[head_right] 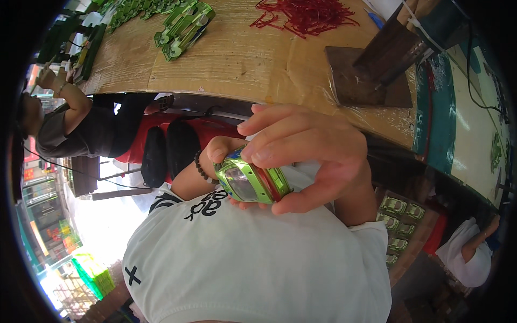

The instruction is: The person repeatedly picks up green plastic toy car bodies from a table, inserts a small red plastic piece into the interior, and places the assembled unit back on the table. The person handles the parts one at a time in a repetitive cycle.

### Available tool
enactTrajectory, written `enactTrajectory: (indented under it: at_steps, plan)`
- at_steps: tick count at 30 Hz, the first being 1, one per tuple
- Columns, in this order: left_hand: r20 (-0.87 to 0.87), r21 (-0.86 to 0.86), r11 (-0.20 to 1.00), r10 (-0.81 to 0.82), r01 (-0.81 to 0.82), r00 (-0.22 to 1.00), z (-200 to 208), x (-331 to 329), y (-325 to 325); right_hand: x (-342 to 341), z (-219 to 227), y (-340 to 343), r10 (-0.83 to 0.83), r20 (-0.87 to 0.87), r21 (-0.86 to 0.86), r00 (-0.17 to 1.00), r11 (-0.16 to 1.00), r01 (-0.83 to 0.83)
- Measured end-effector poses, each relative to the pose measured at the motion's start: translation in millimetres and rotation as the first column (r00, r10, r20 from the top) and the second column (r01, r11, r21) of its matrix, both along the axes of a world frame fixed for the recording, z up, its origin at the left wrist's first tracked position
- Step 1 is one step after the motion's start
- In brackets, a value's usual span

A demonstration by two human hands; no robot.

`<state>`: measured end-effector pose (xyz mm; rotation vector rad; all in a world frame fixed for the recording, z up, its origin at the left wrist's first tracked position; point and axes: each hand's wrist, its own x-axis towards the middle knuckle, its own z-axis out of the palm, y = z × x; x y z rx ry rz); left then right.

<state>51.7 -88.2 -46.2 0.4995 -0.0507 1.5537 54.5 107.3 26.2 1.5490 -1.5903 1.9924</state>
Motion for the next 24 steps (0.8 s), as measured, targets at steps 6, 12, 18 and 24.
enactTrajectory:
  at_steps: [6, 12, 18, 24]
  plan:
    - [0.000, -0.039, 0.999, -0.008, 0.008, 1.000, 4, 0, -1, -3, 0, 5, -0.002, -0.071, 0.037, 0.997, 0.999, 0.005]
    - [-0.016, -0.062, 0.998, -0.008, 0.007, 1.000, 2, 2, -1, 0, 0, 3, -0.042, -0.119, 0.034, 0.992, 0.998, 0.047]
    - [-0.050, -0.087, 0.996, -0.036, 0.032, 0.998, -2, 2, 0, 2, -1, 4, -0.070, -0.108, 0.028, 0.992, 0.997, 0.074]
    - [-0.121, -0.277, 0.944, 0.148, -0.177, 0.981, 17, -3, -11, 20, 11, 4, -0.540, -0.258, 0.104, 0.801, 0.809, 0.579]
